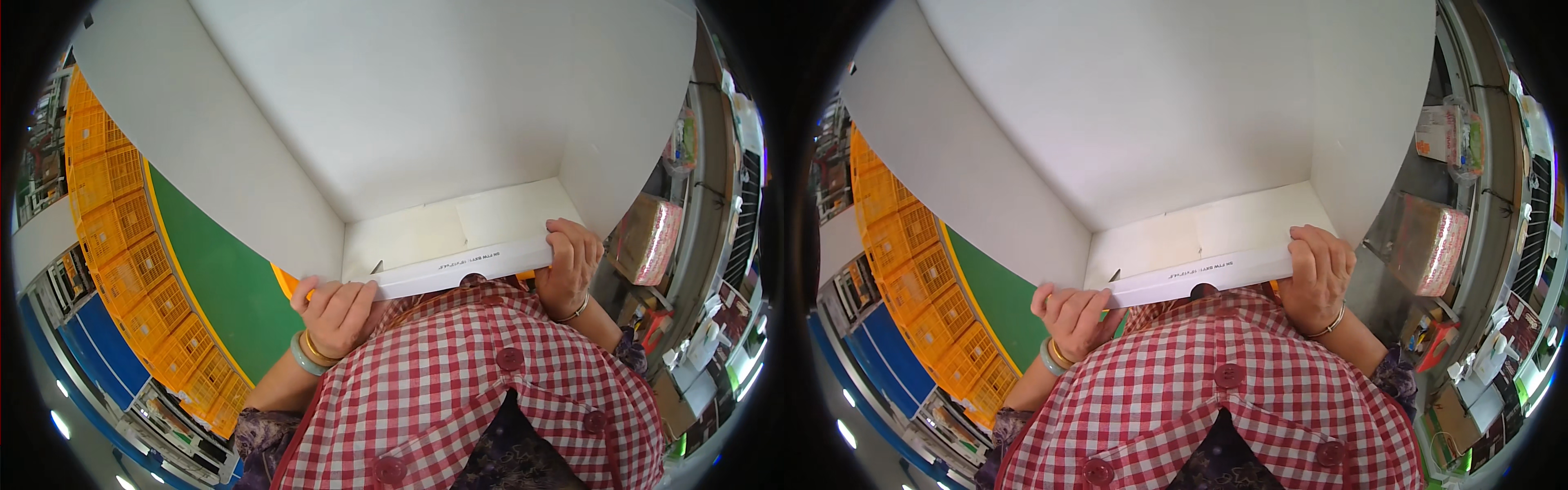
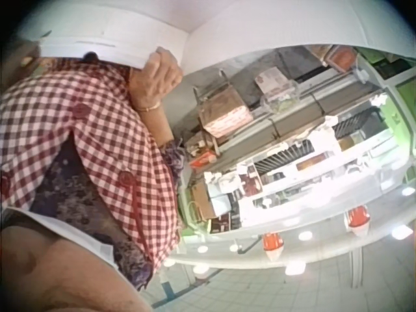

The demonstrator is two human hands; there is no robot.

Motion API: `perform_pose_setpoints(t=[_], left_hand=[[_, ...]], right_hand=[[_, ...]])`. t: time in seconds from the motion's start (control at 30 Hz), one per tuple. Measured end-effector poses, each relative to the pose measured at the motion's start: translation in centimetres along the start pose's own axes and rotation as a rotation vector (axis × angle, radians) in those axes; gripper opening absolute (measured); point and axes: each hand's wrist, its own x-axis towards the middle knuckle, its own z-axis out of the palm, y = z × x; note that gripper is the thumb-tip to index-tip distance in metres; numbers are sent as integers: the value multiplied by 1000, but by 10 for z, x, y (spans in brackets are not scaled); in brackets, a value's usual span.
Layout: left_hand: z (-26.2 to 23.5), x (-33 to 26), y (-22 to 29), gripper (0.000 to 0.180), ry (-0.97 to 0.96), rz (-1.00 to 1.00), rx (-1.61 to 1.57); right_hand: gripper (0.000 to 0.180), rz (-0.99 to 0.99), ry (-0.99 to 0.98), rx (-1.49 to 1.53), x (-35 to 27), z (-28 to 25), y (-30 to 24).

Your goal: The person assembles white cardboard boxes by hand on a factory assembly line. They unwrap a flat-packed box, fold the side flaps to form the box structure, and tuck the tabs into place. The process is repeated for multiple units, with the finished boxes being stacked in a yellow plastic crate.

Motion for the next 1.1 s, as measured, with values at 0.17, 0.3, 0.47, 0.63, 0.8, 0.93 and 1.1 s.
perform_pose_setpoints(t=[0.17,0.3,0.47,0.63,0.8,0.93,1.1], left_hand=[[-2,-6,3,29,-32,-108,79],[-3,7,9,22,-81,-213,131],[-4,1,10,21,-124,-239,51],[-3,-3,6,26,-107,-192,21],[-3,2,6,26,-103,-161,95],[-1,14,6,24,-107,-195,119],[-4,71,-15,27,-15,-213,194]], right_hand=[[33,-3,4,4,-2,0,0],[32,2,-3,6,0,-3,-1],[29,10,5,-4,-3,-1,1],[28,13,-2,4,-1,-3,-1],[25,12,-17,11,2,-7,-2],[23,20,-23,28,12,-14,-3],[27,-30,75,64,60,-10,12]])
